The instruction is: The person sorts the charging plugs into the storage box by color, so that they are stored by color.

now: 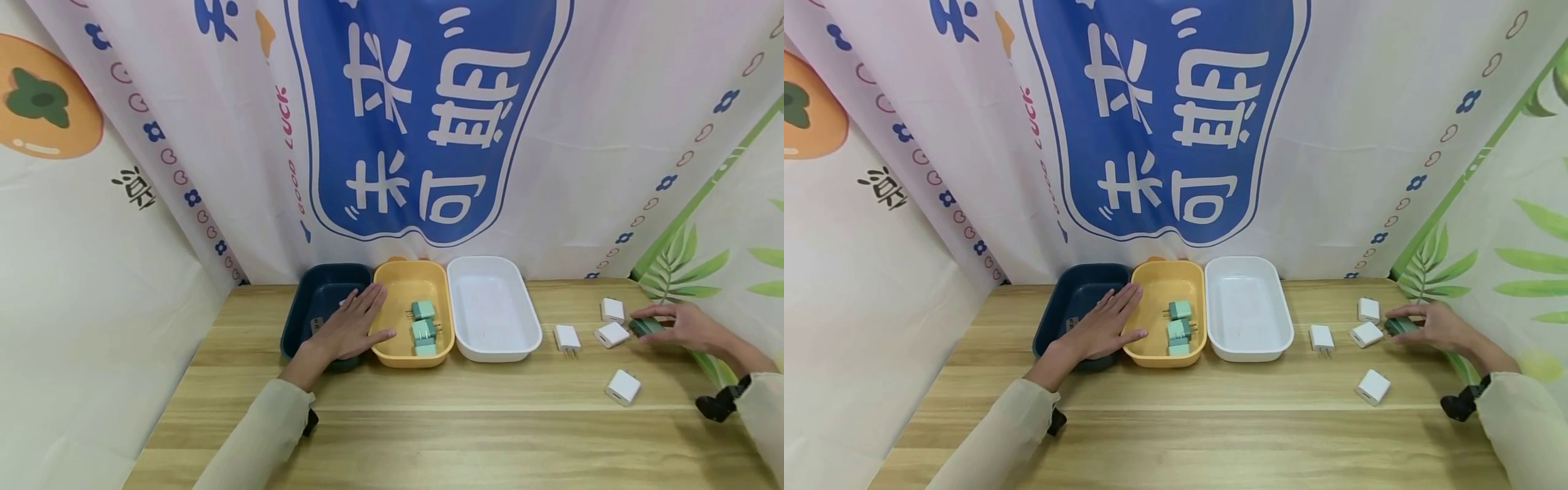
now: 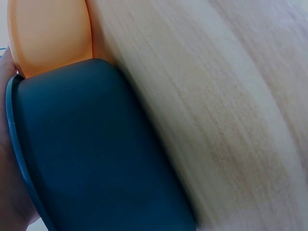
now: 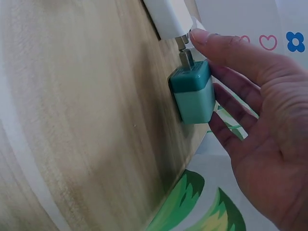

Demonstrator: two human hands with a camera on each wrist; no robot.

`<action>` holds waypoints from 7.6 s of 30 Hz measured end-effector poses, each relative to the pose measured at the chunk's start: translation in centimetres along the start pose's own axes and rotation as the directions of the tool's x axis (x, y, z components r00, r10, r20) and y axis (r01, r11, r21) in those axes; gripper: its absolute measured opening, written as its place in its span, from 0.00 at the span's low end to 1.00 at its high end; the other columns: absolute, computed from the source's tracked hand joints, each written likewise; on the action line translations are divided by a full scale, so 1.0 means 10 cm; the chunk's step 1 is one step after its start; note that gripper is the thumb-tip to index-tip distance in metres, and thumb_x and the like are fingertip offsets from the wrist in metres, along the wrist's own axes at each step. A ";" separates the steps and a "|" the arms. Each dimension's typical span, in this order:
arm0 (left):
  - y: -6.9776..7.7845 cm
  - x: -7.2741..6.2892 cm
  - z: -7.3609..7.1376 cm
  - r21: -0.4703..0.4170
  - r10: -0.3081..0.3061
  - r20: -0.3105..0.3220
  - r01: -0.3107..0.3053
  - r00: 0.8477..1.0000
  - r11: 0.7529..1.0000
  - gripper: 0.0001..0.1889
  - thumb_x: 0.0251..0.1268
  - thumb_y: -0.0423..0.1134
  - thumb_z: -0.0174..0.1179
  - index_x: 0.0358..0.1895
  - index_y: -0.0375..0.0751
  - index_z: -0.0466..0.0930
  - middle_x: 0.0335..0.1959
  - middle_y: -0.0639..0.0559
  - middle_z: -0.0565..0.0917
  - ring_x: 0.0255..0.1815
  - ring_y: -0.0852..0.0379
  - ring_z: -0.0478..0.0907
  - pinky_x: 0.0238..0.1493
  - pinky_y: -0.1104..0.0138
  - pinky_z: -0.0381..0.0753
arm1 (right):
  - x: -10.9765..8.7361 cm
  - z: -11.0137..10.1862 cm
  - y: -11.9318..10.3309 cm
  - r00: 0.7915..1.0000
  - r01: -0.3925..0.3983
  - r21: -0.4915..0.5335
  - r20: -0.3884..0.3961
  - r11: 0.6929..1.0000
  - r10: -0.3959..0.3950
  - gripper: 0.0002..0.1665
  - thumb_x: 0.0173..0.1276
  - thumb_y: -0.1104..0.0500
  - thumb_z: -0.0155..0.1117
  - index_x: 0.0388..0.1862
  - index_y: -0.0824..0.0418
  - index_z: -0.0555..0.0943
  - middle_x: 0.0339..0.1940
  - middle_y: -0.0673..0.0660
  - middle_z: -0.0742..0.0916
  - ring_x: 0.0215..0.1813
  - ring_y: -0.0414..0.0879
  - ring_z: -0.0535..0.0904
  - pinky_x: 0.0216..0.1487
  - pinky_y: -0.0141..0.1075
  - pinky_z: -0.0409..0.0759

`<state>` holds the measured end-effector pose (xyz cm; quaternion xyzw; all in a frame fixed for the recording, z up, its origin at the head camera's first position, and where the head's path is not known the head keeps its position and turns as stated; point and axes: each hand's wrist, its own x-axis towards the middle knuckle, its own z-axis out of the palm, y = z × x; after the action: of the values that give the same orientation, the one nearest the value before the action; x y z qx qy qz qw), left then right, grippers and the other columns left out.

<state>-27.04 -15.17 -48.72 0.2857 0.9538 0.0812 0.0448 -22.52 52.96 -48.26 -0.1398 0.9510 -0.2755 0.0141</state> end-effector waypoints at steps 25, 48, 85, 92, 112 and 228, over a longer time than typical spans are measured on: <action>-0.02 0.00 0.01 0.011 0.013 -0.004 -0.013 1.000 1.000 0.52 0.78 0.76 0.36 0.88 0.44 0.34 0.90 0.48 0.37 0.90 0.51 0.33 0.88 0.50 0.35 | -0.10 0.10 0.04 1.000 0.012 -0.049 -0.005 0.999 -0.012 0.30 0.53 0.59 0.87 0.55 0.67 0.88 0.48 0.30 0.83 0.41 0.28 0.75 0.37 0.29 0.78; -0.01 0.01 -0.01 0.018 0.011 0.008 -0.012 1.000 1.000 0.51 0.78 0.76 0.36 0.88 0.45 0.33 0.90 0.47 0.38 0.90 0.52 0.32 0.88 0.50 0.34 | -0.08 0.01 -0.10 0.996 -0.087 -0.003 -0.015 0.996 0.087 0.32 0.60 0.58 0.84 0.60 0.71 0.84 0.53 0.69 0.88 0.42 0.27 0.78 0.38 0.30 0.82; -0.01 0.00 0.01 0.002 0.023 -0.024 -0.023 0.999 1.000 0.51 0.79 0.73 0.40 0.88 0.41 0.38 0.90 0.47 0.39 0.90 0.50 0.35 0.87 0.48 0.36 | 0.25 0.06 -1.01 0.972 0.209 -0.021 -0.104 0.978 -0.210 0.27 0.59 0.63 0.84 0.58 0.62 0.88 0.52 0.61 0.89 0.42 0.32 0.82 0.42 0.27 0.85; -0.02 0.00 0.03 0.002 0.036 -0.047 -0.036 0.998 0.999 0.52 0.78 0.76 0.37 0.88 0.40 0.40 0.90 0.44 0.43 0.90 0.49 0.37 0.87 0.47 0.38 | 0.33 0.06 -1.24 0.976 0.202 -0.026 -0.080 0.979 -0.204 0.27 0.59 0.62 0.84 0.58 0.63 0.88 0.54 0.63 0.90 0.42 0.33 0.83 0.44 0.31 0.87; -0.01 -0.02 -0.01 0.009 0.044 -0.046 -0.044 0.998 0.999 0.51 0.79 0.73 0.41 0.88 0.39 0.40 0.90 0.44 0.42 0.90 0.48 0.38 0.87 0.47 0.39 | 0.60 0.21 -1.69 0.951 0.302 -0.085 -0.041 0.950 -0.306 0.25 0.61 0.56 0.84 0.58 0.53 0.90 0.54 0.52 0.91 0.46 0.37 0.85 0.49 0.41 0.89; -0.01 0.00 -0.01 0.039 0.059 -0.033 -0.058 0.998 0.998 0.54 0.77 0.76 0.41 0.88 0.38 0.40 0.89 0.43 0.43 0.90 0.47 0.38 0.87 0.45 0.39 | 1.83 1.96 -3.32 0.920 0.306 0.257 0.168 0.917 -0.354 0.27 0.64 0.59 0.81 0.59 0.70 0.86 0.54 0.62 0.91 0.57 0.56 0.88 0.61 0.50 0.86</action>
<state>-27.07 -15.30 -48.68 0.3129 0.9470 0.0692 0.0209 -29.51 10.87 -46.40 -0.3250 0.8691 -0.3634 0.0838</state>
